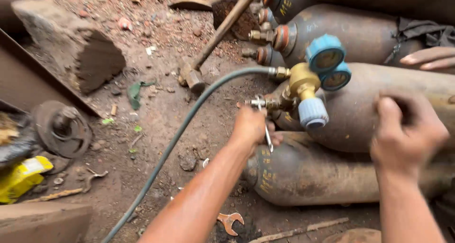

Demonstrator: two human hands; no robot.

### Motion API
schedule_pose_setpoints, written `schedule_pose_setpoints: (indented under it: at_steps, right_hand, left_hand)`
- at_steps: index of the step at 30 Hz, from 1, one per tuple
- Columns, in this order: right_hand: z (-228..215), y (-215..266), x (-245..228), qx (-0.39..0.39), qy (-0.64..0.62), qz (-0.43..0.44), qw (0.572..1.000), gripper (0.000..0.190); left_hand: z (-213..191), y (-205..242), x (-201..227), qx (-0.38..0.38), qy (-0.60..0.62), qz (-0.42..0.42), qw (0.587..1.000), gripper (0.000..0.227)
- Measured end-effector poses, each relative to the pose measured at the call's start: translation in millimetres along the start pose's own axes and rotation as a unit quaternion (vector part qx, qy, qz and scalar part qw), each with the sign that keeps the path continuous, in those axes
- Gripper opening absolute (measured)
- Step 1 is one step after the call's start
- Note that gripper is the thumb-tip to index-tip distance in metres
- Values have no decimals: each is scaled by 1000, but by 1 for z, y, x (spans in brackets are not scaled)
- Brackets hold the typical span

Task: Connect a gas regulator and hose to a cylinder using a wrench.

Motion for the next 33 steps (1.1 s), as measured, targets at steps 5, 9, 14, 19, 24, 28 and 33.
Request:
schedule_pose_setpoints:
  at_steps: [5,9,14,19,24,28,33]
  right_hand:
    - [40,-70,12,32,181,-224,957,26]
    - [70,-68,48,-37,256,-125,958,19]
    - [52,-82,29,-23,231,-99,968,20]
    - [56,-82,32,-33,254,-101,961,25]
    - [58,-81,34,-55,255,-89,961,23]
    - [59,-79,33,-55,256,-95,960,24]
    - [60,-78,35,-50,255,-99,960,23]
  left_hand:
    - [2,29,-7,14,-25,-34,999,24]
    - [3,9,-13,75,6,-54,996,22]
    - [2,-16,16,161,-52,50,984,28]
    - [-4,12,24,178,-103,60,977,17]
    - [-34,-13,-5,92,-143,203,964,17]
    - [-19,-6,7,102,-230,231,940,21]
    - [-16,-12,9,84,-234,285,926,22]
Point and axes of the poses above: each hand's wrist, its own y-axis away from the middle knuckle, its own z-axis out of the palm, x = y × z, the point moved 4 cm from there along -y, towards the middle knuckle, and after that the axes turned 10 degrees about y, right-handed, at the moved point
